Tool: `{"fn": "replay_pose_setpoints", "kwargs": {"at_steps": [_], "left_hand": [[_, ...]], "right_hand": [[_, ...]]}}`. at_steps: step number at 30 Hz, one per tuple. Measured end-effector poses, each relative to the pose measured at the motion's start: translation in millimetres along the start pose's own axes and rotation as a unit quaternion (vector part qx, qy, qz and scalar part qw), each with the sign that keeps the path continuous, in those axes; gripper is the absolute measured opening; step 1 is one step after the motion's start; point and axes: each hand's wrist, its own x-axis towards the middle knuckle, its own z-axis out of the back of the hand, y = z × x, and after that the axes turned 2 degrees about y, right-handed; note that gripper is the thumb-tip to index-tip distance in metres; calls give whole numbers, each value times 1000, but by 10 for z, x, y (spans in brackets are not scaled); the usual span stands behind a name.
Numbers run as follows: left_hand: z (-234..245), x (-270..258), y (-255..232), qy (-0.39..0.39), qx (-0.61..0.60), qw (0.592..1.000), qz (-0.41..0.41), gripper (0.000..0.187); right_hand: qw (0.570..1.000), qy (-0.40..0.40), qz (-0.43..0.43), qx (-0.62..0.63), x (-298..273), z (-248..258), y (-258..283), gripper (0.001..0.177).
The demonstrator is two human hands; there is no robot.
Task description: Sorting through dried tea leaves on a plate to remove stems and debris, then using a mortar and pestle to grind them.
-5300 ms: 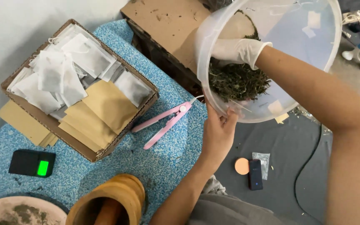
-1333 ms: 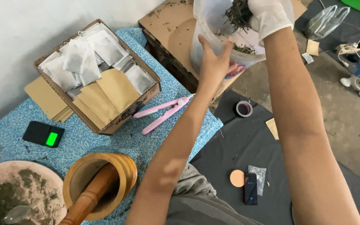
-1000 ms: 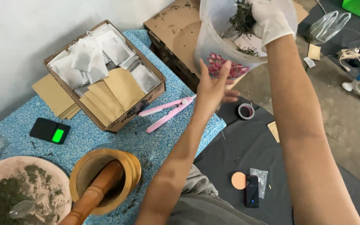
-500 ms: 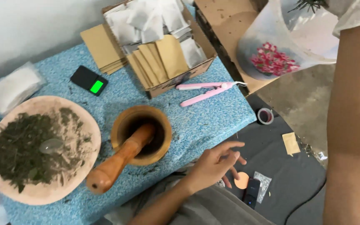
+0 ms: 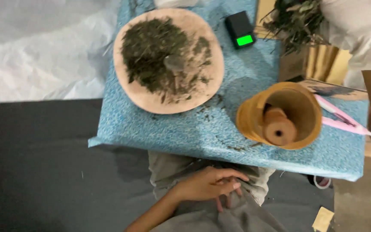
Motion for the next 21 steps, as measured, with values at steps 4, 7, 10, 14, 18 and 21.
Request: {"fn": "replay_pose_setpoints", "kwargs": {"at_steps": [4,7,10,14,18,21], "left_hand": [[125,-393,19,-41,-29,998,29,53],[218,-564,128,-100,-23,995,7,48],[354,-625,292,-73,-101,992,27,57],[425,-583,294,-67,-127,989,40,53],[413,-540,248,-75,-106,991,29,49],[377,-525,219,-98,-69,993,10,48]], "right_hand": [[999,21,36,-35,-85,-557,1345,63],[939,230,256,23,-85,-883,1748,75],[903,316,281,-82,-76,-1214,1917,93],[869,275,386,-142,264,-1917,1810,88],[864,257,393,-182,271,-2203,1908,72],[872,245,362,-219,128,-2059,2117,60]]}}
